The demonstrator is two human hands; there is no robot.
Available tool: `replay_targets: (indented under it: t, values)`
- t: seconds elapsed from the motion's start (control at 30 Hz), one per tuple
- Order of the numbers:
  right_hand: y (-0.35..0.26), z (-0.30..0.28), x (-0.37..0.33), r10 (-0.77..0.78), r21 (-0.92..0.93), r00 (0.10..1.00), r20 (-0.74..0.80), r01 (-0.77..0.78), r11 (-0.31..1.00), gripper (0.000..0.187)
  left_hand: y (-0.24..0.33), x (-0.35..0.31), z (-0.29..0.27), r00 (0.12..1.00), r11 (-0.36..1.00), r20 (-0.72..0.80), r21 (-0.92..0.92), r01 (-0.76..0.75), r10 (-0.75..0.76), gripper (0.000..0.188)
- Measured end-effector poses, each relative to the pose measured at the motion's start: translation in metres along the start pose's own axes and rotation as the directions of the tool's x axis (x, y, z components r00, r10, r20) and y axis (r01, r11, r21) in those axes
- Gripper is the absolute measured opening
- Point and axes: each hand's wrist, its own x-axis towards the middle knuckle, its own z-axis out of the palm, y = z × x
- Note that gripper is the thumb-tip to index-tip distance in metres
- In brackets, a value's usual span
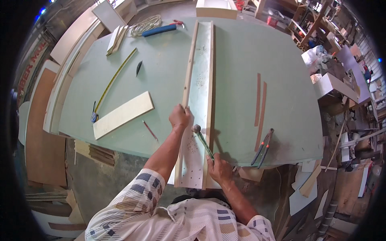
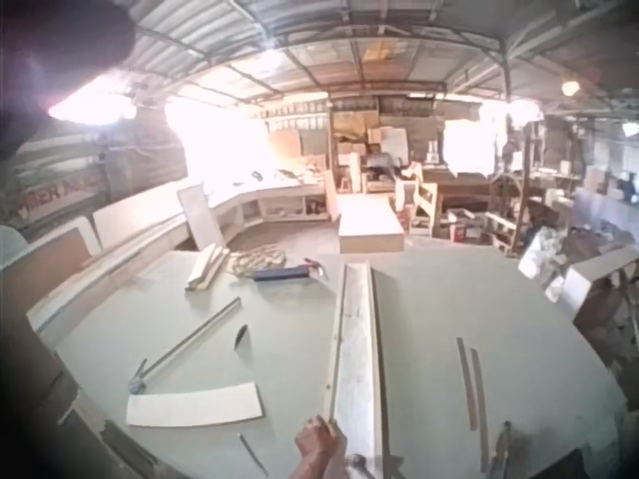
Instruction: The person assembles a wooden structure by positioning wood panels, marking them with a pencil, using pliers to manipulate fasteners, and hammering nails into the joints. They measure the components using a tape measure and align them on a workbench.
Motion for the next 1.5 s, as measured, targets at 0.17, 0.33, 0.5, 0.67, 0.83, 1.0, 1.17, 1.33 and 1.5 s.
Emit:
replay_targets:
  t: [0.17, 0.33, 0.5, 0.67, 0.83, 1.0, 1.17, 1.33, 1.5]
  values:
    - [0.002, -0.036, 0.027, -0.1, 0.227, 0.984, -0.146, 0.131, 0.965, 0.028, 0.002, 0.013, 0.006, 0.999, 1.0, 0.033, -0.02, -0.007, 0.008, 0.028]
    - [0.017, -0.055, 0.106, -0.089, 0.246, 0.981, -0.17, 0.129, 0.96, 0.026, 0.008, 0.035, 0.016, 0.999, 0.999, 0.027, -0.03, -0.015, 0.016, 0.027]
    - [0.035, -0.052, 0.222, -0.096, 0.221, 0.971, -0.221, 0.145, 0.964, 0.024, 0.021, 0.069, 0.028, 1.0, 1.0, 0.029, -0.011, -0.011, 0.011, 0.026]
    - [0.036, -0.043, 0.352, -0.034, 0.127, 0.954, -0.296, 0.075, 0.989, 0.028, 0.033, 0.099, 0.038, 1.0, 1.0, 0.0, -0.001, 0.012, -0.012, 0.025]
    - [0.013, -0.074, 0.443, -0.099, 0.109, 0.916, -0.388, 0.153, 0.982, 0.03, 0.034, 0.105, 0.042, 0.999, 0.999, 0.003, 0.01, 0.034, -0.034, 0.026]
    - [0.01, -0.053, 0.493, -0.188, 0.131, 0.652, -0.735, 0.408, 0.903, 0.025, 0.036, 0.106, 0.039, 0.999, 0.999, 0.017, 0.022, 0.047, -0.047, 0.026]
    - [0.033, -0.015, 0.518, -0.054, -0.19, 0.962, -0.267, 0.003, 0.982, 0.044, 0.042, 0.105, 0.032, 0.998, 0.998, -0.011, -0.012, 0.055, -0.055, 0.028]
    - [0.048, -0.034, 0.466, -0.046, -0.045, 0.957, -0.287, 0.034, 0.998, 0.04, 0.035, 0.106, 0.04, 0.999, 0.999, 0.011, -0.01, 0.044, -0.044, 0.025]
    - [0.067, -0.034, 0.375, 0.051, 0.345, 0.943, -0.329, 0.07, 0.936, 0.039, 0.033, 0.105, 0.041, 1.0, 0.999, -0.011, -0.036, 0.027, -0.027, 0.026]
